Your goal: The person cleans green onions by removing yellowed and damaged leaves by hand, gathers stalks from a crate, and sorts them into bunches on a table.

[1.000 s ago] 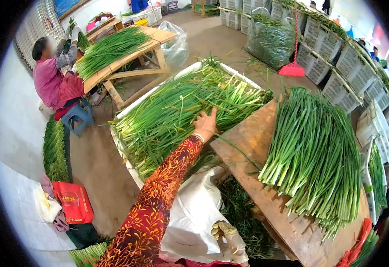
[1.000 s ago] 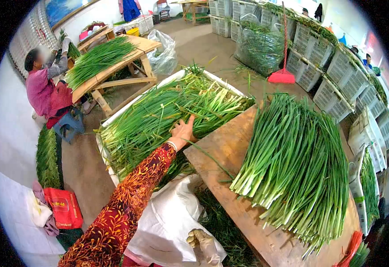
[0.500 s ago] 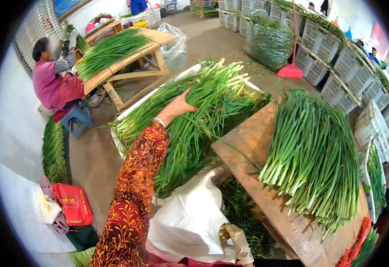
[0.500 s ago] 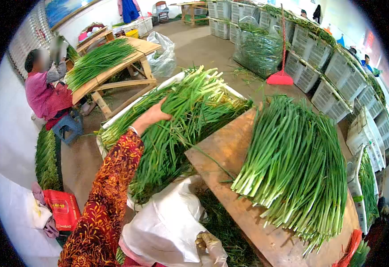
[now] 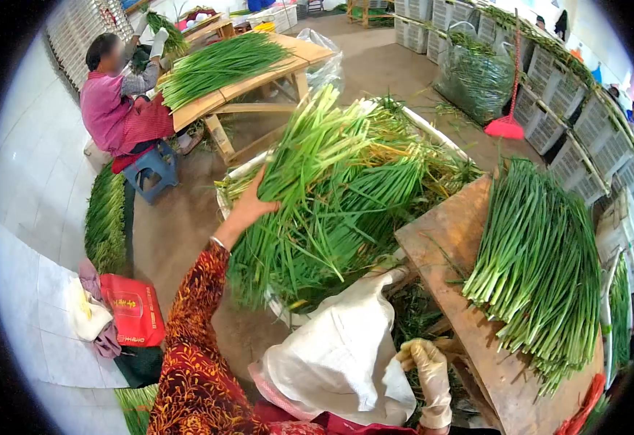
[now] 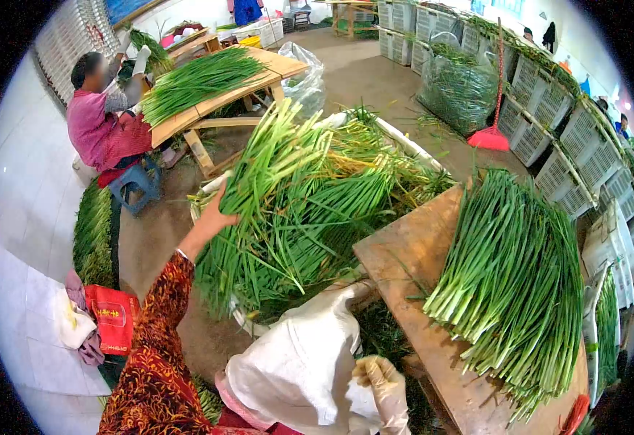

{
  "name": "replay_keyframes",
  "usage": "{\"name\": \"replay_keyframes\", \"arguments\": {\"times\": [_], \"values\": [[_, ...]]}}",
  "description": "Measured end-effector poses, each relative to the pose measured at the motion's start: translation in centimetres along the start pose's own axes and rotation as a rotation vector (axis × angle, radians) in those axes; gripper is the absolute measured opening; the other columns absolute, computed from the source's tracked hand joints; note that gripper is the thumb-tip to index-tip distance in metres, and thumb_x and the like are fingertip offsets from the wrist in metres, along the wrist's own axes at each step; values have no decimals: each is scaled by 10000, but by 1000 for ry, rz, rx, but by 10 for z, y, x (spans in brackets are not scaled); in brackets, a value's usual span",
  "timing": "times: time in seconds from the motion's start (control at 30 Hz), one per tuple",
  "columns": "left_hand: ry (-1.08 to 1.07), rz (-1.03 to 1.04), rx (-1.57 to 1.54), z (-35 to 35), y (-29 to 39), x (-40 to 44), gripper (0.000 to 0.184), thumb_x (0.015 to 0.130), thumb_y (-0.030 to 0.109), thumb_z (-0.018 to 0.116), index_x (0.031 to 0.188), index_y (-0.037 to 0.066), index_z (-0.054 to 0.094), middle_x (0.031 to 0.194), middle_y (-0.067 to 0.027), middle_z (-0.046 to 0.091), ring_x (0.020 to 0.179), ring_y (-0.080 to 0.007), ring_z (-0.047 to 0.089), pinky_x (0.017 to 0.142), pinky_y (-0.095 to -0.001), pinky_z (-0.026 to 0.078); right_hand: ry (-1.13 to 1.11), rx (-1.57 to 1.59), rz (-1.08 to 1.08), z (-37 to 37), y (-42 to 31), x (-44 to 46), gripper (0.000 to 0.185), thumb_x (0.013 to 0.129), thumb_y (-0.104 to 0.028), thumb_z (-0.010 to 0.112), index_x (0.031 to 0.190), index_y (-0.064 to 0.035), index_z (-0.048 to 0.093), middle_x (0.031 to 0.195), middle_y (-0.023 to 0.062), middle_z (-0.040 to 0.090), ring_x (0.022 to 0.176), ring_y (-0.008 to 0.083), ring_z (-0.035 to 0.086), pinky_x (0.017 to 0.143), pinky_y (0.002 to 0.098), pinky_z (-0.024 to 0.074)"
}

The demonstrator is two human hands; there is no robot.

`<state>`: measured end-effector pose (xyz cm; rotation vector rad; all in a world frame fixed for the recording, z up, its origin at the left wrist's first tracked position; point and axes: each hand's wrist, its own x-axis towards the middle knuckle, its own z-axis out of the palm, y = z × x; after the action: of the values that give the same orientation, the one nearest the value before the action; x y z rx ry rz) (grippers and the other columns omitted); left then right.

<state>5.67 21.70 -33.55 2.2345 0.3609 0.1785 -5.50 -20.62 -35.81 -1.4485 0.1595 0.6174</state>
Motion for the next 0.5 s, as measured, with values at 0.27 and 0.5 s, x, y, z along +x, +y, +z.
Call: {"name": "replay_keyframes", "arguments": {"times": [0.27, 0.5], "values": [[79, -19, -192, 22, -13, -38, 896, 678, 98, 677, 1381, 96, 120, 1364, -175, 288, 1231, -245, 328, 1006, -317, 259, -1, 170, -599, 77, -114, 103, 488, 905, -411, 377, 1145, 3, 477, 1092, 119, 535, 951, 185, 529, 820, 295, 415], [90, 137, -76, 31, -15, -55, 876, 626, 61, 655, 1359, 54, 175, 1317, -202, 348, 1177, -294, 401, 978, -331, 320, 14, 429, -653, 109, -128, 267, 569, 910, -438, 329, 1310, -35, 305, 1315, 144, 359, 1195, 251, 375, 987, 356, 286]]}}
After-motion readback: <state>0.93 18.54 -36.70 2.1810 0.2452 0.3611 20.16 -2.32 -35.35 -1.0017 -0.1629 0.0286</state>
